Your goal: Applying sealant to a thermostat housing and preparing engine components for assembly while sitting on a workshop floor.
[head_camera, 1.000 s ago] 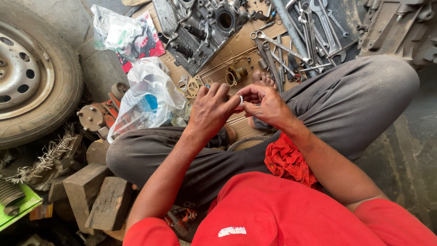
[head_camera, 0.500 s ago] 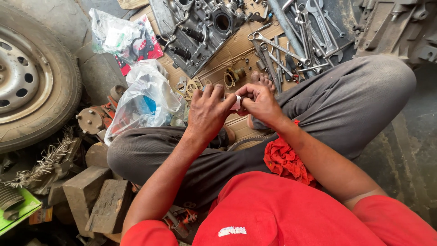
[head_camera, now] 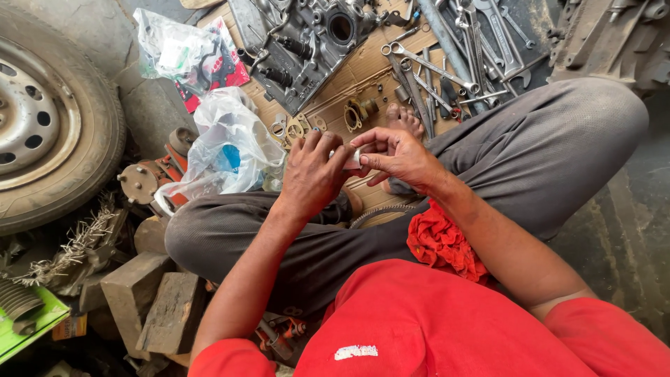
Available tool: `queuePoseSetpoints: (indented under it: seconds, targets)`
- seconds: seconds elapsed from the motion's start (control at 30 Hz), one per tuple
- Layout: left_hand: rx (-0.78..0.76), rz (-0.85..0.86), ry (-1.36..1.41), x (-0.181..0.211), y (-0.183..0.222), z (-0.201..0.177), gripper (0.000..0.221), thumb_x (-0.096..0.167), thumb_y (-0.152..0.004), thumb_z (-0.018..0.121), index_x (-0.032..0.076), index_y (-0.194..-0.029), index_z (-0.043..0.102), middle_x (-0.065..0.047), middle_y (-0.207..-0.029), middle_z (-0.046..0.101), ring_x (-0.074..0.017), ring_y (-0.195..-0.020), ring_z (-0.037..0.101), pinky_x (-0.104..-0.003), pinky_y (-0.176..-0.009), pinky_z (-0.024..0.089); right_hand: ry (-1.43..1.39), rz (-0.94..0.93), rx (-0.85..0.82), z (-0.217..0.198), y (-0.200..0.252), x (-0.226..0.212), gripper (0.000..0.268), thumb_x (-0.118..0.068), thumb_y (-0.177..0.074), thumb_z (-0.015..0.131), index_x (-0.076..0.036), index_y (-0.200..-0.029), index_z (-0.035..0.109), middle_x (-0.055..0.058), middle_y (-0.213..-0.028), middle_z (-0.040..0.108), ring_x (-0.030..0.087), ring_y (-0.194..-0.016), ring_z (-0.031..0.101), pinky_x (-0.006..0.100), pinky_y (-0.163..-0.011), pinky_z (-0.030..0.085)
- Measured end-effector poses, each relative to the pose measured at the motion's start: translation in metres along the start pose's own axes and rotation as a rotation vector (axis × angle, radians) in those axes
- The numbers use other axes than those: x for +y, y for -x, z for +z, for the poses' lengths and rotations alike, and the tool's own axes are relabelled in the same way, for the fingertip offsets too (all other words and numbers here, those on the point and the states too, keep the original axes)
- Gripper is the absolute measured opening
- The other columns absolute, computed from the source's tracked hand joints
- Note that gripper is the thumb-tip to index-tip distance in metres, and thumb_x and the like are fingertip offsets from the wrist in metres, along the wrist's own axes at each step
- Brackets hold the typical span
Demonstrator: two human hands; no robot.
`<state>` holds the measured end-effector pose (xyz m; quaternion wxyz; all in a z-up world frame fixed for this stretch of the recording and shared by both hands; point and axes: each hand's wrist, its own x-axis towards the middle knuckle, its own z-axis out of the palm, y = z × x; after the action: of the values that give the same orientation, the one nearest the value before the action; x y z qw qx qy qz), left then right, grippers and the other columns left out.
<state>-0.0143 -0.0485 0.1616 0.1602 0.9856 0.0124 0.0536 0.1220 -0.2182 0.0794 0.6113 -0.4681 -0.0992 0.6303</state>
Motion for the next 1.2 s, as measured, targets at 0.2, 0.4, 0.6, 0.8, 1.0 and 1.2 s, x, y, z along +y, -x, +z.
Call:
queuePoseSetpoints:
  seconds: [0.2, 0.4, 0.6, 0.8, 1.0, 1.2]
  targets:
    - [-0.006, 0.020, 0.027, 0.000, 0.002, 0.007, 0.041, 0.036, -0.086, 0.079, 0.011, -0.115, 0.065, -0.005, -0.110, 0.059, -0.0254, -0.101, 0.056, -0.041, -0.082, 0.045, -0.010, -0.004, -0.123, -0.001, 0.002, -0.006, 0.038, -0.013, -0.097, 0.067, -0.002, -0.133, 0.060, 0.008, -0.108, 0.069, 0.017, -0.097, 0.073, 0.033, -0.074, 0.068]
    - [-0.004, 0.028, 0.002, 0.005, 0.000, 0.007, 0.031, 0.034, -0.091, 0.076, 0.010, -0.107, 0.064, -0.005, -0.105, 0.058, -0.0253, -0.100, 0.056, -0.041, -0.080, 0.045, 0.094, 0.074, -0.003, 0.011, 0.004, -0.015, 0.032, -0.012, -0.094, 0.067, -0.002, -0.124, 0.061, 0.006, -0.107, 0.072, 0.014, -0.094, 0.074, 0.032, -0.070, 0.065]
    - [-0.026, 0.073, -0.192, 0.007, 0.007, 0.025, 0.030, 0.029, -0.091, 0.072, 0.009, -0.112, 0.066, -0.005, -0.106, 0.059, -0.0237, -0.100, 0.056, -0.038, -0.079, 0.046, 0.296, -0.155, 0.111, 0.001, -0.009, 0.034, 0.019, -0.008, -0.097, 0.066, 0.006, -0.111, 0.067, 0.010, -0.095, 0.076, 0.017, -0.088, 0.074, 0.026, -0.076, 0.063]
    - [-0.004, 0.015, -0.157, 0.012, 0.001, 0.018, 0.036, 0.035, -0.092, 0.072, 0.010, -0.117, 0.067, -0.005, -0.108, 0.063, -0.0231, -0.099, 0.060, -0.038, -0.076, 0.048, 0.514, -0.189, 0.245, 0.013, -0.004, 0.019, 0.017, -0.011, -0.099, 0.064, 0.005, -0.102, 0.070, 0.008, -0.087, 0.077, 0.012, -0.081, 0.077, 0.023, -0.071, 0.062]
    - [-0.005, -0.182, 0.275, -0.005, -0.007, -0.021, 0.050, 0.034, -0.084, 0.080, 0.015, -0.129, 0.071, -0.006, -0.100, 0.068, -0.0240, -0.086, 0.066, -0.039, -0.073, 0.053, -0.086, -0.125, 0.127, -0.010, -0.004, 0.018, 0.015, -0.005, -0.103, 0.056, 0.005, -0.107, 0.066, 0.014, -0.090, 0.073, 0.019, -0.074, 0.072, 0.033, -0.069, 0.061]
    - [0.135, -0.197, 0.428, -0.002, 0.010, -0.039, 0.043, 0.024, -0.086, 0.084, 0.009, -0.121, 0.063, -0.010, -0.109, 0.068, -0.0287, -0.096, 0.069, -0.038, -0.078, 0.057, -0.428, -0.081, -0.025, -0.023, -0.014, 0.025, 0.023, -0.011, -0.099, 0.050, 0.004, -0.112, 0.062, 0.019, -0.099, 0.070, 0.030, -0.082, 0.075, 0.050, -0.079, 0.067]
